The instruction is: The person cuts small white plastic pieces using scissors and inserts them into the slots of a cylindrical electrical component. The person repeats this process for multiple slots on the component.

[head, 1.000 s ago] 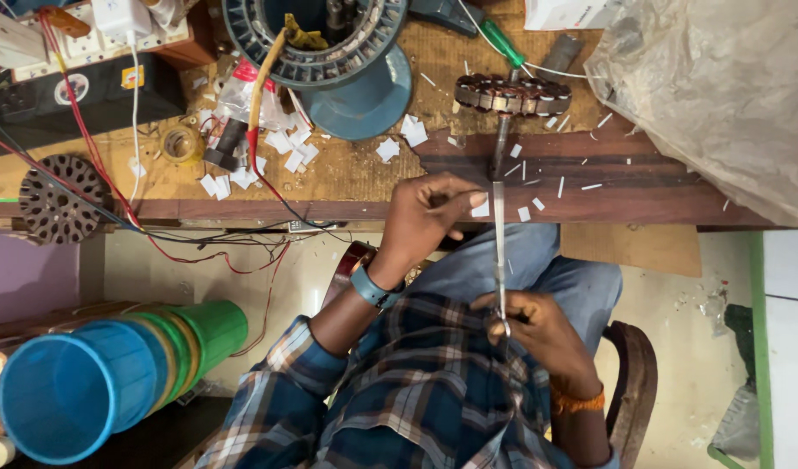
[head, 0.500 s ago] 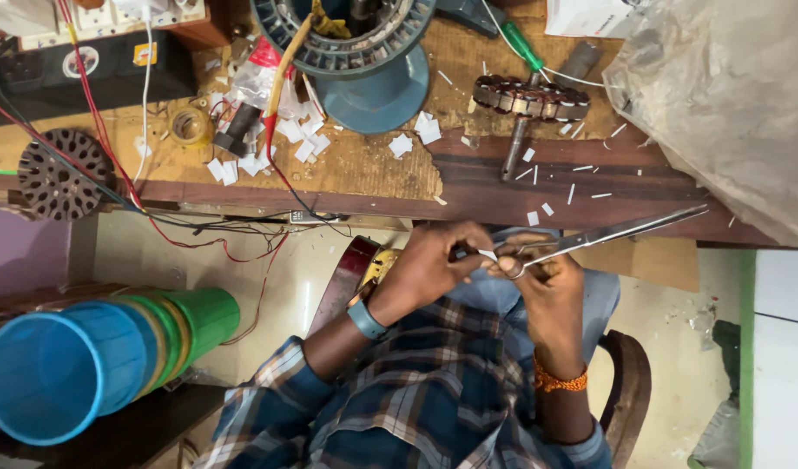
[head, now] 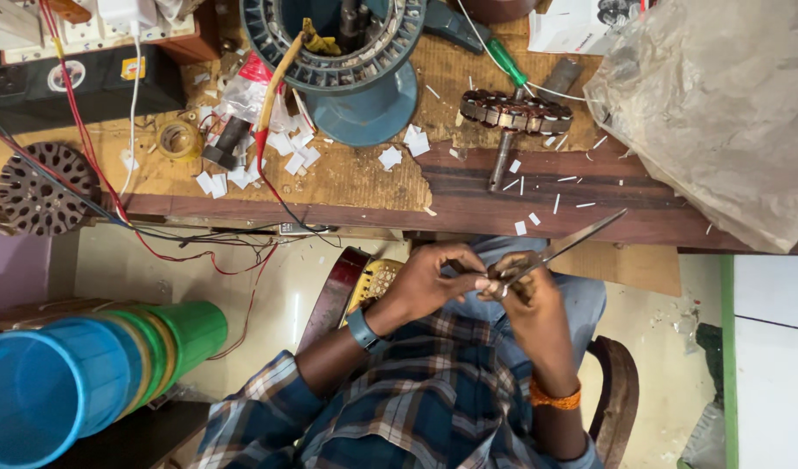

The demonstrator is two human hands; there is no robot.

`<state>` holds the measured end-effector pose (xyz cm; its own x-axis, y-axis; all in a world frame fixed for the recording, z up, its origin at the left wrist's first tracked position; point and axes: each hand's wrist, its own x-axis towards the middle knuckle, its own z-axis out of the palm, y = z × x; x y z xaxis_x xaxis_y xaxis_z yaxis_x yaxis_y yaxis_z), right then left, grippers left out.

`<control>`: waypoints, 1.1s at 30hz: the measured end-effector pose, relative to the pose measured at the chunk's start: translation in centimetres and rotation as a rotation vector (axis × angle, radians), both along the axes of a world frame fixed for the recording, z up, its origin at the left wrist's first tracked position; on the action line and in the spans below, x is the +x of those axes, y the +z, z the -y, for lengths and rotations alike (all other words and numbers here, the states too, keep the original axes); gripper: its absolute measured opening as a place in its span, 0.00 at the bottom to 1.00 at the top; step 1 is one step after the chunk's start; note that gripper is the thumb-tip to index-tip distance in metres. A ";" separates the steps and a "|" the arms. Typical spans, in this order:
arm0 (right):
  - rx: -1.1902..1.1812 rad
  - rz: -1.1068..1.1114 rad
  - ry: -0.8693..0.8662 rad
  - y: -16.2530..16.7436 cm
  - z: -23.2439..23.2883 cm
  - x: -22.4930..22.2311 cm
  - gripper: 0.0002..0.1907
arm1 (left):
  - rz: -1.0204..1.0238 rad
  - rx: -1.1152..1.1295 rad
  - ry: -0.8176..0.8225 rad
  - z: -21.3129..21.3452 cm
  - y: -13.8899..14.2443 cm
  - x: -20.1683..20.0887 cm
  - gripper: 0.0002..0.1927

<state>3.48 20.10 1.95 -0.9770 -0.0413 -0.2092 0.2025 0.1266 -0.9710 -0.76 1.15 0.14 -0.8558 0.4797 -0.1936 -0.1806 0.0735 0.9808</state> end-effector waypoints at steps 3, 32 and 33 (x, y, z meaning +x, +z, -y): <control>0.147 -0.098 -0.031 -0.2 1.1 0.5 0.14 | -0.080 0.001 0.072 -0.5 -0.8 0.6 0.04; -0.185 0.283 0.456 -1.9 -2.8 3.0 0.37 | -0.029 0.103 0.168 -0.3 2.7 -2.8 0.05; -0.198 0.288 0.451 -1.8 -2.7 3.0 0.37 | -0.034 0.120 0.191 -0.5 2.7 -2.8 0.05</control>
